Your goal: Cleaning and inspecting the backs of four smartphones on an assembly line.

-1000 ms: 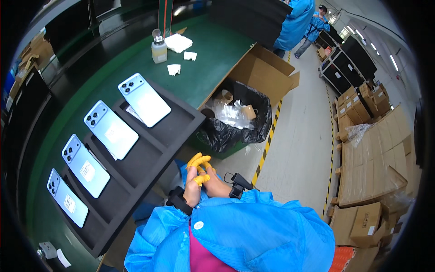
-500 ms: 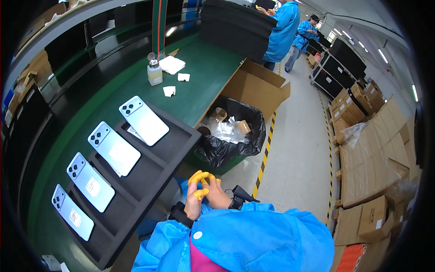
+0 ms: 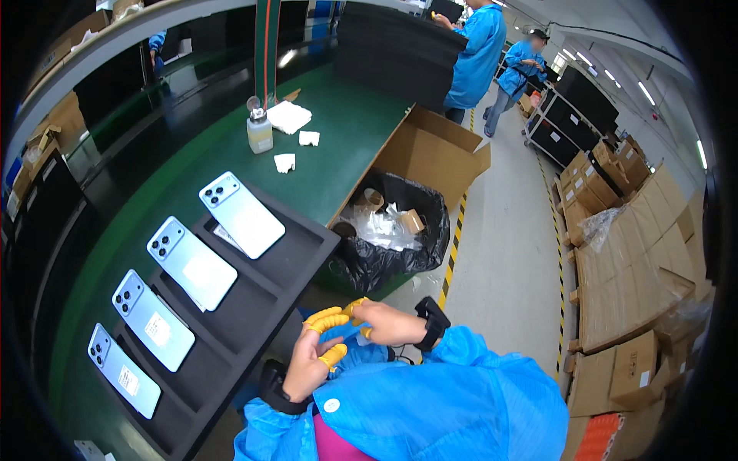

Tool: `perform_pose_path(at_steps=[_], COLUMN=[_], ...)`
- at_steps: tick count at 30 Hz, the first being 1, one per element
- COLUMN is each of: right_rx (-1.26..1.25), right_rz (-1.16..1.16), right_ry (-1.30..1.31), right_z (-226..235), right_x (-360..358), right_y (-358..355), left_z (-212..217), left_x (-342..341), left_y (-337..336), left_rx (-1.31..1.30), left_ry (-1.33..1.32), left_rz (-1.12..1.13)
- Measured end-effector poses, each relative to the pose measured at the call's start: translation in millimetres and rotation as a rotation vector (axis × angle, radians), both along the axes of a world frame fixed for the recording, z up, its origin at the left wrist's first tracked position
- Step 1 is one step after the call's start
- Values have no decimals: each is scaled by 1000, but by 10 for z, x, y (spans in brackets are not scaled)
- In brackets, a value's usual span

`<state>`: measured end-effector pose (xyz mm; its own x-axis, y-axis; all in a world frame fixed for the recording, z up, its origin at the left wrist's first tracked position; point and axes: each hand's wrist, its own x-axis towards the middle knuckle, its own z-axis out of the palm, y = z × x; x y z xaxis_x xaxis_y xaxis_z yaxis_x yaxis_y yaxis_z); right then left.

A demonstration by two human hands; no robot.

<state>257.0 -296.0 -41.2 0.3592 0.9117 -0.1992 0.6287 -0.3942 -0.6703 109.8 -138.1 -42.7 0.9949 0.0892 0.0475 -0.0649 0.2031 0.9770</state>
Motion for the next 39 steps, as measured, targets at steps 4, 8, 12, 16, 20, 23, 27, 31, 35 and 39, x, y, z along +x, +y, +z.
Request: perform_pose_path(at_steps=[4, 8, 12, 16, 20, 23, 27, 31, 35, 39], right_rx=[39, 302, 524, 572, 543, 520, 546, 383, 333, 280], right_rz=[150, -77, -211, -157, -211, -311, -396, -319, -304, -361], right_ry=[39, 91, -125, -298, -348, -266, -164, -401, -434, -340], right_z=[371, 1160, 1343, 1244, 796, 602, 665, 812, 873, 877], right_x=[192, 500, 962, 899, 810, 752, 623, 538, 478, 498], right_y=[60, 182, 543, 1000, 1165, 1238, 1243, 1276, 1374, 1332], left_z=[492, 846, 868, 1063, 780, 253, 266, 704, 682, 702], left_x=[-256, -534, -970, -1449, -2052, -2650, -2500, -2117, -2090, -2139], left_y=[92, 285, 402, 214, 364, 704, 732, 702, 731, 766], left_rx=[85, 145, 138, 589, 978, 929, 598, 295, 597, 664], left_ry=[-51, -132, -228, -275, 256, 606, 674, 890, 680, 815], left_rz=[-131, -145, 86, 726, 1547, 1880, 1714, 1727, 1667, 1612])
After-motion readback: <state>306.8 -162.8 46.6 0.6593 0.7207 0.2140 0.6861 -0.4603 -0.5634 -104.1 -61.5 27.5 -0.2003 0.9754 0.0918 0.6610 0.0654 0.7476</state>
